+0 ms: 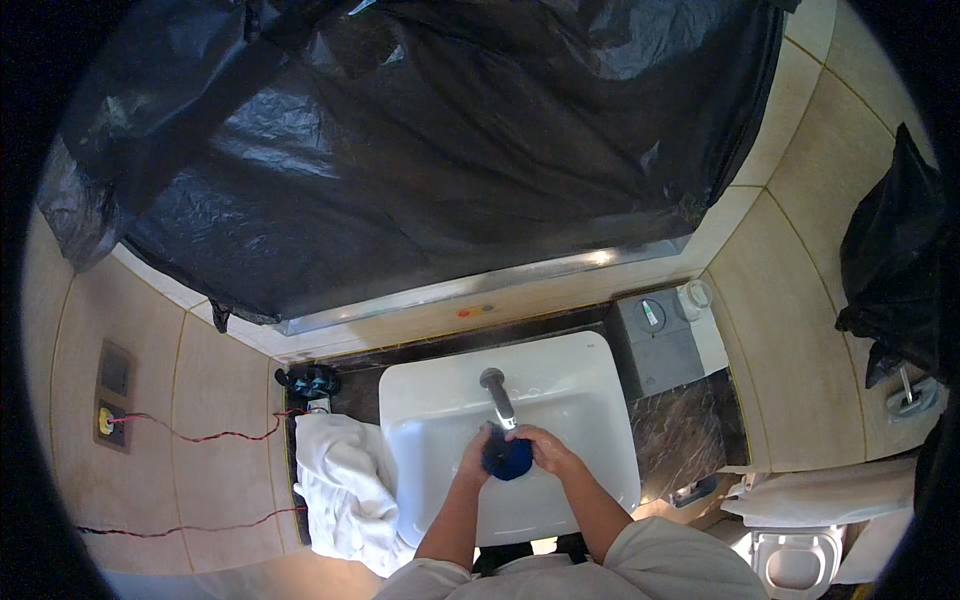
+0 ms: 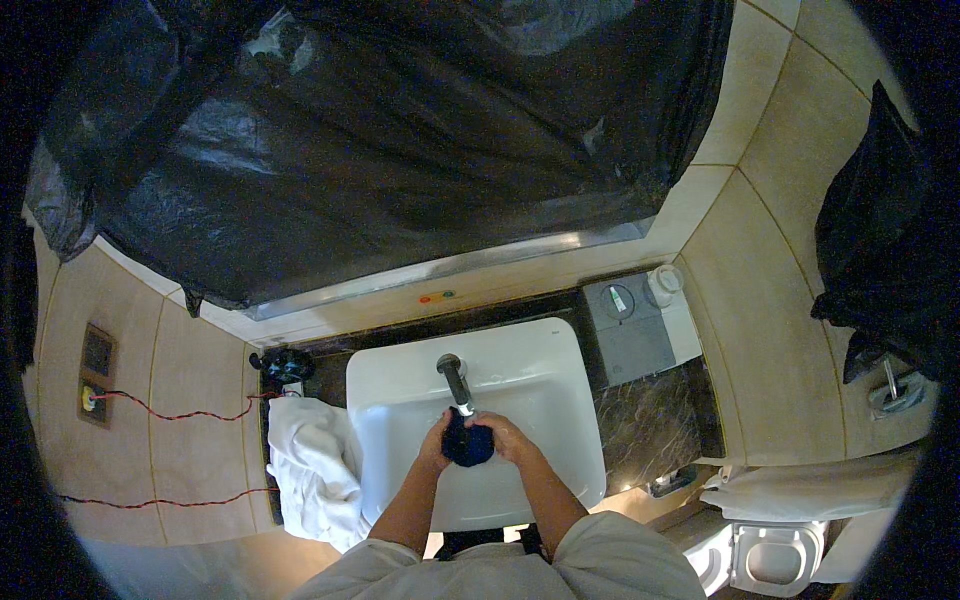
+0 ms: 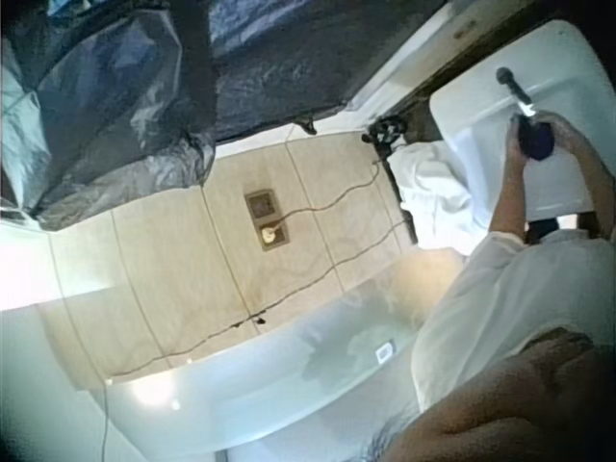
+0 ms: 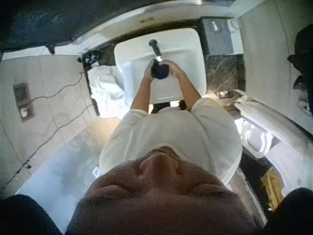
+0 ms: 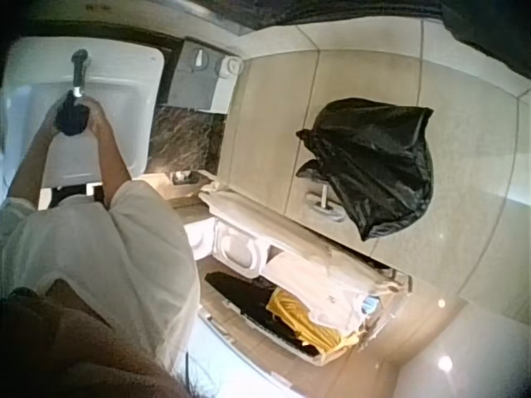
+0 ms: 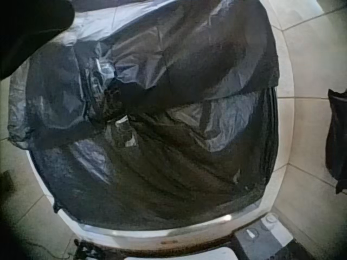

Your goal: The person rinses a blue cloth under a sink faucet, wrings it out, and hangs it on a wall hook. Then the person folds several white towels and places them on the countertop next to the sink.

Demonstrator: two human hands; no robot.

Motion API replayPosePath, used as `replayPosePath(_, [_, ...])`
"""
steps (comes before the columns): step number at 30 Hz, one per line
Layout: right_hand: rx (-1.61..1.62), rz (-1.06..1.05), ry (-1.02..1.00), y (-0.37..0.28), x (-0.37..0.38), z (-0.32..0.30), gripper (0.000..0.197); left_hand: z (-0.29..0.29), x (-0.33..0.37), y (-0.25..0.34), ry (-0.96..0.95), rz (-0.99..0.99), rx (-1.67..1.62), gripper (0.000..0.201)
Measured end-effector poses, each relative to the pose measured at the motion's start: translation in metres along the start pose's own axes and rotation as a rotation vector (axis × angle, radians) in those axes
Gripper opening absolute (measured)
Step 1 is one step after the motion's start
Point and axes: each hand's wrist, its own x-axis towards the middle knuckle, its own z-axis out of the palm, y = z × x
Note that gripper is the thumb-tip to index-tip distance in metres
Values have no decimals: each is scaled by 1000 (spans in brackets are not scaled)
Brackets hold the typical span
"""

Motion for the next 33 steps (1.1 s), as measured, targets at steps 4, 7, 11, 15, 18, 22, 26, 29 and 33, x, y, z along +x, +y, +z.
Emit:
replayPosePath(4, [-25, 87, 367, 10, 6, -7, 43, 43, -13, -3, 178, 391, 382, 19])
replayPosePath(7, [304, 279, 378, 14, 6, -9, 49, 80, -37, -13, 202, 447, 694, 19])
replayPosePath(11, [580, 59, 27, 85, 76, -82, 34, 103, -47, -51, 157, 1024, 1506, 29])
replayPosePath(15, [581, -6, 233, 93, 85, -59, 25, 84, -35, -39, 386, 799, 1597, 26])
replayPosePath(18, [577, -36, 357, 86, 79, -44, 19, 71, -20, -24, 445, 746, 1679, 24])
replayPosePath(22, [254, -69, 528, 61, 58, -30, 19, 61, -9, -15, 619, 580, 1472, 20])
replayPosePath(26, [194, -11, 417, 41, 33, -32, 39, 15, -1, -15, 410, 513, 755, 23])
replayPosePath(29, [371, 183, 448, 55, 41, -40, 48, 24, -10, -27, 249, 292, 912, 18])
replayPosePath(33, [727, 83, -167, 115, 76, -98, 28, 99, -47, -62, 208, 696, 1610, 30])
